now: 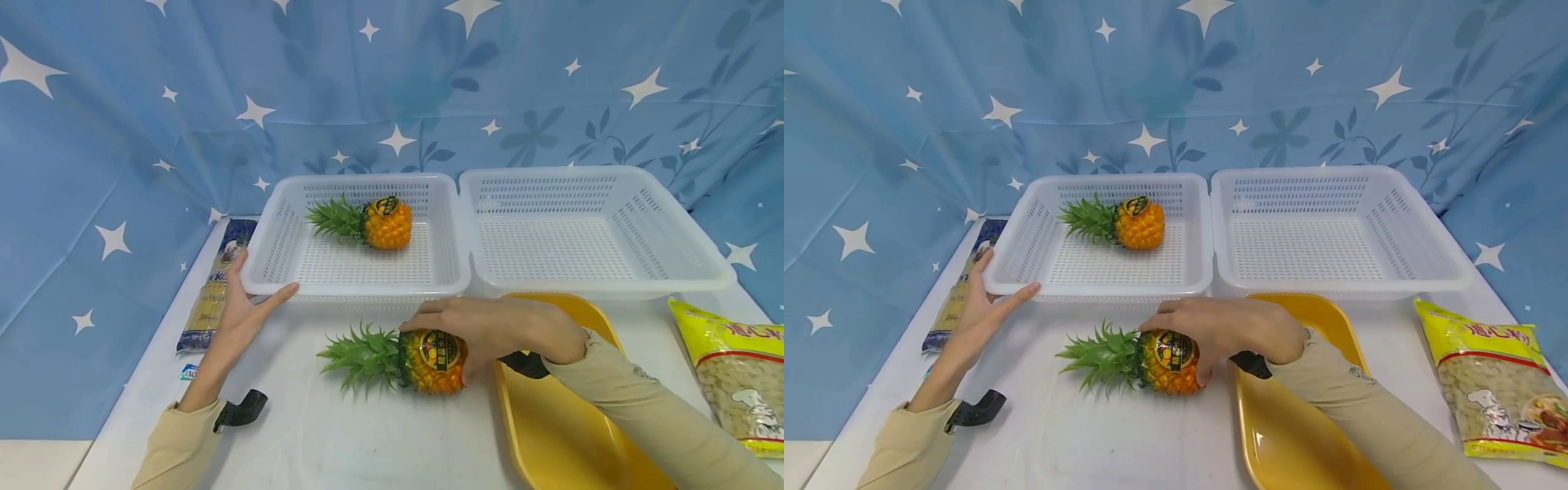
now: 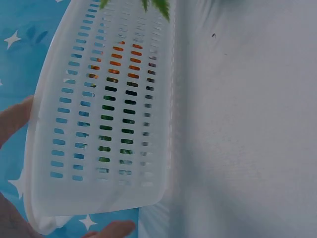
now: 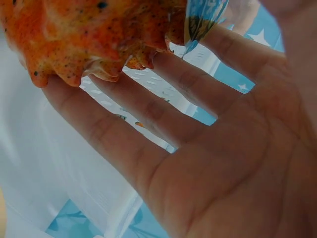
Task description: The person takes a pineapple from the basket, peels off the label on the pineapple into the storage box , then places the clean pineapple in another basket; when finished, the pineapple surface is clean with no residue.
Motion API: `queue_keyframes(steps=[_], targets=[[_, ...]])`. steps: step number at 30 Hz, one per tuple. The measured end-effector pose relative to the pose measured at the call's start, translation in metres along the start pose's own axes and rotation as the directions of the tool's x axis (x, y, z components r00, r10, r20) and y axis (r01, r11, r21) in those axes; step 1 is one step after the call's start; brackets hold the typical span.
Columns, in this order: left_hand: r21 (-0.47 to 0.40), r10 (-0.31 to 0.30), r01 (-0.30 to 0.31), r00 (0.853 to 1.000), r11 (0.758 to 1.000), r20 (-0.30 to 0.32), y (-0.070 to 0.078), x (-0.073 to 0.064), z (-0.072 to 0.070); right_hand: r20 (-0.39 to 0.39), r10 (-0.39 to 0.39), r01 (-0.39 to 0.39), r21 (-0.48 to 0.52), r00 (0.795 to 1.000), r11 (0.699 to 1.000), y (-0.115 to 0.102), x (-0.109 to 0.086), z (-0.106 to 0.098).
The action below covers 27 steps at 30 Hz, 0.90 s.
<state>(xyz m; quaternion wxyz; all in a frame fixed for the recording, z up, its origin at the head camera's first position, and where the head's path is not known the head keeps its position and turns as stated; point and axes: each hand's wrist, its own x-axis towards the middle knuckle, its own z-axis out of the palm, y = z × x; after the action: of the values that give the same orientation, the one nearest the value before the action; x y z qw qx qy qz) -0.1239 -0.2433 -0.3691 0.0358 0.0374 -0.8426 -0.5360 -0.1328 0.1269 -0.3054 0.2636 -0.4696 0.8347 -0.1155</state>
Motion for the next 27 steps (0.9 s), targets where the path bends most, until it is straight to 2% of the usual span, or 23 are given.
queue_keyframes(steps=[3,5,7,8,9,10,11,12,13,15,17,18,20,23,25,27], targets=[[0.096,0.026,-0.020,0.998,0.995,-0.060,0.008,-0.004,-0.002,-0.008,0.003,-0.003,0.013,1.000,1.000,0.000,0.000,0.000],[0.161,0.066,-0.046,0.990,0.986,-0.122,0.018,-0.009,-0.003,-0.014,0.005,-0.005,0.024,1.000,1.000,0.000,-0.001,0.000],[0.207,0.133,-0.093,0.972,0.974,-0.193,0.030,-0.016,-0.003,-0.016,0.011,-0.011,0.037,1.000,0.999,0.000,0.000,0.000],[0.223,0.185,-0.135,0.957,0.966,-0.223,0.036,-0.020,-0.002,-0.016,0.015,-0.014,0.043,1.000,0.999,-0.001,0.000,-0.001],[0.230,0.255,-0.200,0.936,0.952,-0.242,0.043,-0.024,0.000,-0.013,0.019,-0.018,0.046,1.000,0.999,-0.001,0.000,-0.001],[0.230,0.335,-0.280,0.908,0.932,-0.250,0.049,-0.027,0.003,-0.012,0.023,-0.022,0.049,1.000,0.999,-0.002,0.000,-0.001],[0.224,0.419,-0.369,0.874,0.902,-0.248,0.055,-0.031,0.006,-0.008,0.027,-0.027,0.049,1.000,0.998,-0.002,0.001,-0.001],[0.214,0.503,-0.461,0.833,0.861,-0.230,0.060,-0.034,0.011,-0.005,0.033,-0.032,0.048,0.999,0.998,-0.002,0.001,-0.001],[0.203,0.583,-0.549,0.789,0.810,-0.193,0.064,-0.037,0.016,-0.003,0.039,-0.038,0.045,0.999,0.998,-0.003,0.001,-0.001],[0.180,0.721,-0.701,0.689,0.690,-0.077,0.071,-0.043,0.028,-0.003,0.049,-0.049,0.035,0.999,0.998,-0.003,0.000,-0.001],[0.156,0.781,-0.782,0.619,0.604,0.082,0.073,-0.049,0.038,-0.007,0.055,-0.055,0.025,0.998,0.998,-0.003,0.000,-0.001],[0.150,0.791,-0.808,0.588,0.569,0.167,0.073,-0.051,0.043,-0.008,0.058,-0.058,0.022,0.998,0.998,-0.004,0.000,-0.001],[0.146,0.770,-0.835,0.547,0.531,0.329,0.069,-0.054,0.052,-0.007,0.074,-0.074,0.018,0.997,0.997,-0.005,0.000,0.000],[0.168,0.681,-0.830,0.537,0.532,0.497,0.057,-0.054,0.063,-0.003,0.094,-0.094,0.018,0.996,0.995,-0.007,0.001,0.000],[0.191,0.623,-0.816,0.547,0.545,0.559,0.049,-0.051,0.069,0.002,0.107,-0.107,0.021,0.994,0.994,-0.009,0.001,0.000],[0.206,0.589,-0.808,0.553,0.552,0.589,0.041,-0.048,0.073,0.003,0.106,-0.106,0.021,0.994,0.994,-0.010,0.002,-0.001]])
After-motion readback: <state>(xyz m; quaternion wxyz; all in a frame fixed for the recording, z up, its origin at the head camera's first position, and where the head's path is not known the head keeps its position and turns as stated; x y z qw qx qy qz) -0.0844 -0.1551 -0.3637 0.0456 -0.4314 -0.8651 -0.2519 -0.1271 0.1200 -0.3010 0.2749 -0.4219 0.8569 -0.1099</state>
